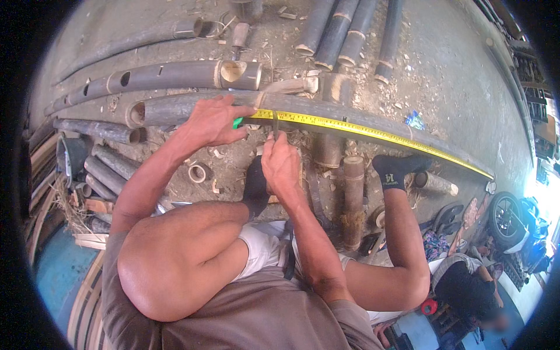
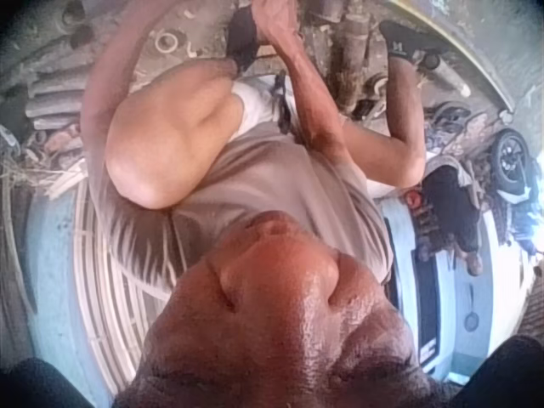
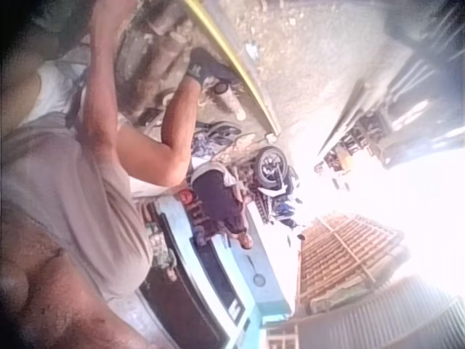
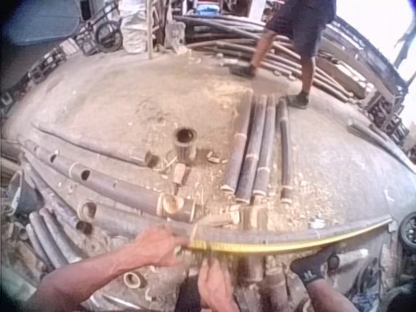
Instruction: The person sits on the floor and measures several bamboo poles with a tape measure, marking lengths with a pen. The person handles the poles one at a time, aligns the tape, and writes measurements on the bamboo.
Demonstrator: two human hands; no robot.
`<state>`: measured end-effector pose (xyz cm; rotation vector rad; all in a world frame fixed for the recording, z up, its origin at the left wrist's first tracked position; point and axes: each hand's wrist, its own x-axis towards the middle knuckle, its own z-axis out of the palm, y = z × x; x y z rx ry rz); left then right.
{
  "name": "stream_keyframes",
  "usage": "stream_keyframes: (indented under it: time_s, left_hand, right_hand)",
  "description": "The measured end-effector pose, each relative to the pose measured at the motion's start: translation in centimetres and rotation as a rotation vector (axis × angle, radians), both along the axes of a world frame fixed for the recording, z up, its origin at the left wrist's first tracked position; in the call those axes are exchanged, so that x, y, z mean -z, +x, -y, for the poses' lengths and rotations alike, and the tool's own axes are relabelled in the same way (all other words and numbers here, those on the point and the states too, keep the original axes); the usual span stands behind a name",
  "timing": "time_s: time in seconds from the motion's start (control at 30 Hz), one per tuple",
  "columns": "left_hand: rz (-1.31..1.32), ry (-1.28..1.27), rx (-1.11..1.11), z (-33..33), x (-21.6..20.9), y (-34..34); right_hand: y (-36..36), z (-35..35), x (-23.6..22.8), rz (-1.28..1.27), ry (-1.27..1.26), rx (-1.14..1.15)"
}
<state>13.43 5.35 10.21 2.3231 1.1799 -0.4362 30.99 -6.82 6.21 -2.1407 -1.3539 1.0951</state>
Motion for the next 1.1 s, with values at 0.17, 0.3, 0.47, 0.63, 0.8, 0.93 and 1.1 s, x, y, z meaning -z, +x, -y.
stream_keyframes:
  time_s: [0.17, 0.3, 0.47, 0.63, 0.8, 0.93, 1.1]
  left_hand:
    - [0.045, 0.026, -0.005, 0.2, 0.5, -0.4]
    - [-0.005, -0.001, 0.019, 0.7, -0.3, -0.1]
    - [-0.001, -0.107, 0.091, 3.5, 1.0, -0.4]
    - [0.007, -0.004, 0.133, 4.7, 3.7, -0.6]
    - [0.027, 0.027, 0.140, 4.8, 3.6, -1.2]
    - [0.060, 0.017, 0.102, 5.3, 4.2, -1.1]
    - [0.080, 0.023, 0.119, 5.2, 3.7, -1.3]
  right_hand:
    - [-0.4, 0.0, 0.0, 0.054, 0.015, 0.002]
    - [-0.3, -0.1, 0.0, 0.078, -0.004, -0.051]
    - [-0.3, 0.1, 0.1, 0.129, 0.078, -0.047]
    - [0.0, 0.2, 0.8, 0.120, 0.026, -0.083]
    - [0.3, 4.2, 0.1, 0.141, -0.078, -0.188]
    - [0.1, 2.6, 0.0, 0.092, 0.053, -0.081]
    - [0.5, 0.6, 0.7, 0.117, 0.110, -0.089]
